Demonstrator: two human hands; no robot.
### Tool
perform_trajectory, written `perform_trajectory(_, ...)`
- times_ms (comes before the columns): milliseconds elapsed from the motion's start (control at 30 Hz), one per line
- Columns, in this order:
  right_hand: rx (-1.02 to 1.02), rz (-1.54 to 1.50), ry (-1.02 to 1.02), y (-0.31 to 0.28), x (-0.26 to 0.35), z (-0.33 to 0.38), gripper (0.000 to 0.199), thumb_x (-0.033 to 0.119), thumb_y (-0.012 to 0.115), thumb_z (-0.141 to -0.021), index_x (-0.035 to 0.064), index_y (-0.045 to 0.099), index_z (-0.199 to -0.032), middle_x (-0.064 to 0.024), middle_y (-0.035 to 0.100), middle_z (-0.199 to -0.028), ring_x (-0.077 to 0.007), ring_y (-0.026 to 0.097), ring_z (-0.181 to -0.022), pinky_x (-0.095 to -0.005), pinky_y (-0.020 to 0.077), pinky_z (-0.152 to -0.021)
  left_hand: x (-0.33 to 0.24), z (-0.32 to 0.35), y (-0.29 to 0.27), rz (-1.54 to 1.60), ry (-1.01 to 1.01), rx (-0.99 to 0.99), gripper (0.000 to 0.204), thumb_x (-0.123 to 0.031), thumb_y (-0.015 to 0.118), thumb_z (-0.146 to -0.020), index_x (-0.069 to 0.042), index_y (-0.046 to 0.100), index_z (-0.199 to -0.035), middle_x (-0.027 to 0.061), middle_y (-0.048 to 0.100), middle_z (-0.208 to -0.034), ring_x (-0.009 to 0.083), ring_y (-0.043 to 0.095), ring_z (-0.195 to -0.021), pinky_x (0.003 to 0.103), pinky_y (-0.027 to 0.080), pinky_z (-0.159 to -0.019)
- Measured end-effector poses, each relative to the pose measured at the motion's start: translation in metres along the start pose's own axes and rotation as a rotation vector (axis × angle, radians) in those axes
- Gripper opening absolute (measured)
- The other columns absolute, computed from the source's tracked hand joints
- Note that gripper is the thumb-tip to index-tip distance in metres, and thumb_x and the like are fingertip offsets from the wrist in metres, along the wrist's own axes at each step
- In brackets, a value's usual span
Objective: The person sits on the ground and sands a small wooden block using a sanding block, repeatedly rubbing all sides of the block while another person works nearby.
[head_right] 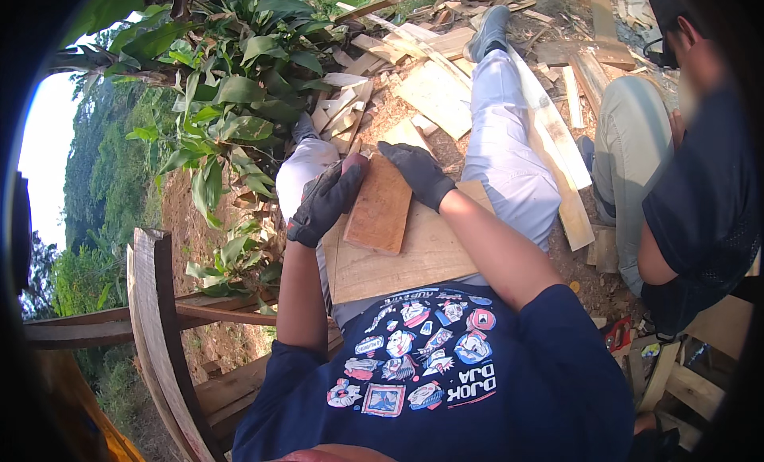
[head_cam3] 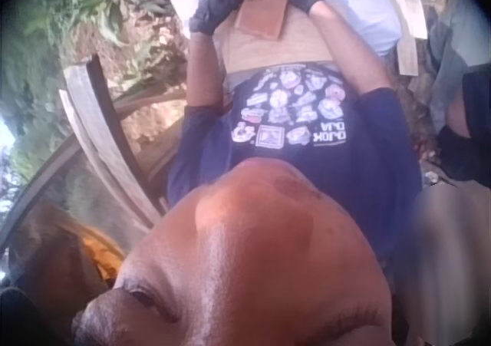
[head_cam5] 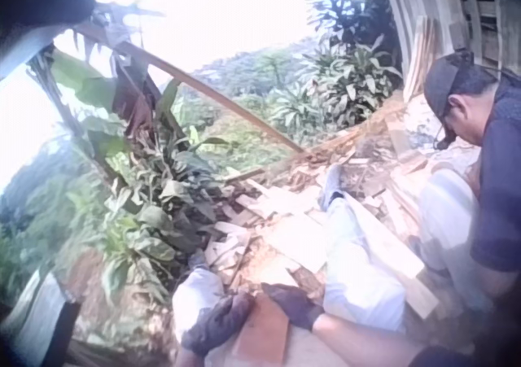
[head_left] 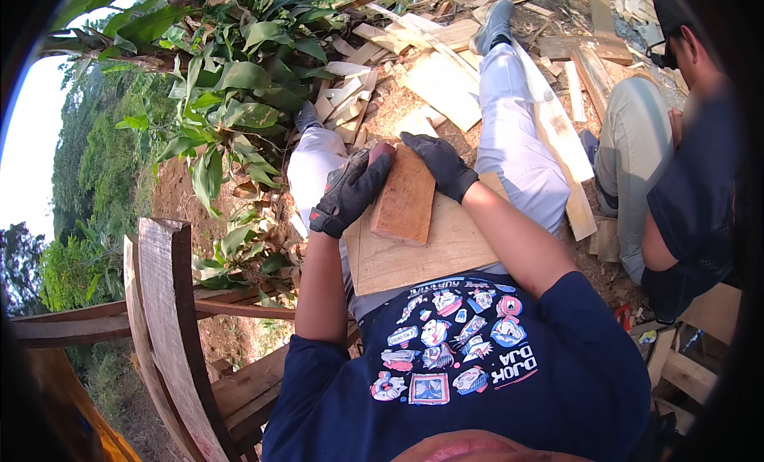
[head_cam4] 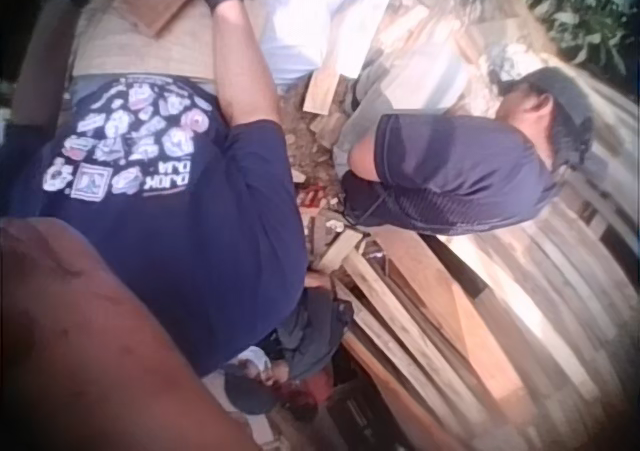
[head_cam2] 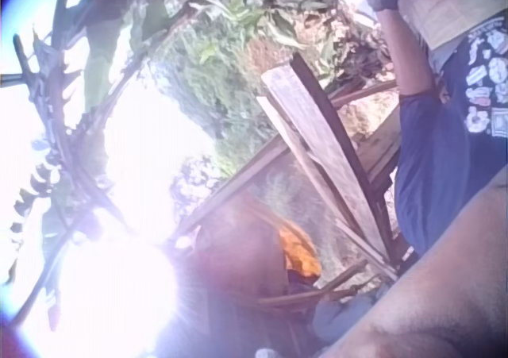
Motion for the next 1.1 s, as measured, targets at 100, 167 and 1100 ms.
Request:
perform_trajectory(100,-0.026,0.000,0.002,-0.004,-0.010,-0.006,0.051,0.038,0.057,-0.111,0.0013,0.067,-0.145,-0.0145,0.070,-0.145,-0.0240,0.064,-0.131,-0.0336,0.0459,-0.115,-0.008,-0.005,0.001,0.006,0.009,0.013,0.054,-0.053,0.057,-0.111,-0.005,0.072,-0.130,0.0139,0.076,-0.110,0.0269,0.070,-0.107,0.041,0.052,-0.098)
perform_trajectory(167,-0.018,0.230,-0.204,-0.009,-0.027,-0.014,0.051,0.038,0.056,-0.111,0.0019,0.067,-0.145,-0.0160,0.069,-0.146,-0.0258,0.064,-0.132,-0.0337,0.0451,-0.116,-0.012,-0.011,0.000,0.013,0.050,0.031,0.054,-0.053,0.056,-0.111,-0.005,0.073,-0.129,0.0142,0.077,-0.109,0.0282,0.071,-0.106,0.042,0.053,-0.096)
perform_trajectory(1100,0.076,0.953,-0.503,0.022,0.011,0.010,0.032,0.015,0.050,-0.107,0.0026,0.063,-0.133,-0.0232,0.076,-0.111,-0.0400,0.074,-0.103,-0.0493,0.0580,-0.091,0.072,-0.049,-0.001,-0.453,0.242,0.150,0.043,-0.020,0.051,-0.113,0.003,0.059,-0.148,0.0187,0.069,-0.138,0.0309,0.066,-0.134,0.037,0.054,-0.111)
Point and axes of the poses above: each hand's wrist, its own z-axis away from the middle knuckle, its own y-axis out of the palm, x = y × z, the point moved 4 cm from there along -z, towards the middle knuckle
